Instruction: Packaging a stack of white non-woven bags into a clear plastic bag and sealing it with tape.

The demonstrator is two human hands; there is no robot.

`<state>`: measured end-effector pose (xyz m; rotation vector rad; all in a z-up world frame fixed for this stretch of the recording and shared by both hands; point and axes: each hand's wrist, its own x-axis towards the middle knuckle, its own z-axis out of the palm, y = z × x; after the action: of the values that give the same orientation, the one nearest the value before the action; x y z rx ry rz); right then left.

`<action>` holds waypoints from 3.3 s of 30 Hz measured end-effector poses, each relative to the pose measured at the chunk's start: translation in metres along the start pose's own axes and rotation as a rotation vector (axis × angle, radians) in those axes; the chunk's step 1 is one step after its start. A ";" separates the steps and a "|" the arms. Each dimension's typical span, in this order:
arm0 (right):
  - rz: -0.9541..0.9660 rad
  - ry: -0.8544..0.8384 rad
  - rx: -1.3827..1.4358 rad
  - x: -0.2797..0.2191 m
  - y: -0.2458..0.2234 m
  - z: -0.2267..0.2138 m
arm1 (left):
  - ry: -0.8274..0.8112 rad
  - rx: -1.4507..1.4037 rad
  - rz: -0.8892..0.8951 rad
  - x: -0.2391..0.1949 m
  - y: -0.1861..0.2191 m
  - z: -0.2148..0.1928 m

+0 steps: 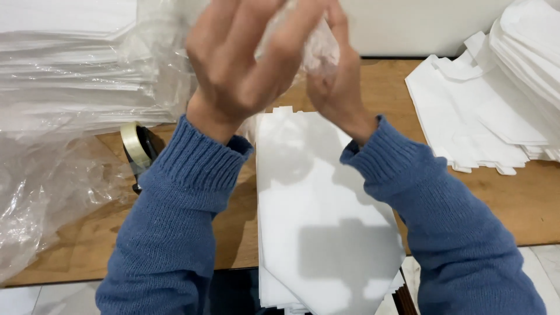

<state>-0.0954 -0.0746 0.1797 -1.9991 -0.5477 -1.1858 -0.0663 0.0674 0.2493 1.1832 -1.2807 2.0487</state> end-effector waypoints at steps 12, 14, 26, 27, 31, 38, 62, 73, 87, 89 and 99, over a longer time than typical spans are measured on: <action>0.121 0.035 0.044 -0.026 0.091 -0.039 | -0.494 0.088 -0.692 -0.190 0.046 0.026; 0.157 0.005 -0.031 -0.025 0.083 -0.044 | -0.427 -0.065 -0.948 -0.178 0.063 0.029; -0.046 -0.157 -0.264 -0.024 0.075 -0.042 | -0.467 -0.438 -0.808 -0.149 0.078 0.070; -0.047 -0.193 -0.234 -0.023 0.072 -0.045 | -0.407 -0.533 -1.006 -0.152 0.065 0.072; -0.021 -0.035 -0.409 -0.033 0.111 -0.079 | -1.091 -0.130 -0.914 -0.205 0.018 0.061; 0.412 0.070 -0.469 -0.043 0.117 -0.083 | -0.721 -0.530 -1.685 -0.151 0.017 0.037; 0.809 0.198 -0.222 -0.071 0.155 -0.080 | -0.460 -0.692 -1.926 -0.204 0.018 0.035; 1.240 0.330 0.492 -0.063 0.106 -0.087 | -1.049 -0.489 -0.912 -0.177 0.057 0.029; 0.544 -0.080 0.596 0.003 0.043 -0.064 | -1.118 -0.517 -0.887 -0.147 0.062 0.064; 0.468 -0.202 0.572 0.011 0.017 -0.063 | -1.089 -0.665 -0.943 -0.142 0.060 0.062; 0.103 -0.019 -0.048 -0.005 -0.008 -0.075 | -0.835 -0.062 -1.415 -0.167 -0.032 0.076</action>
<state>-0.1454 -0.1272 0.2006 -2.0556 -0.4244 -1.1280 0.0786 0.0269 0.1393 2.1033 -0.3678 0.4721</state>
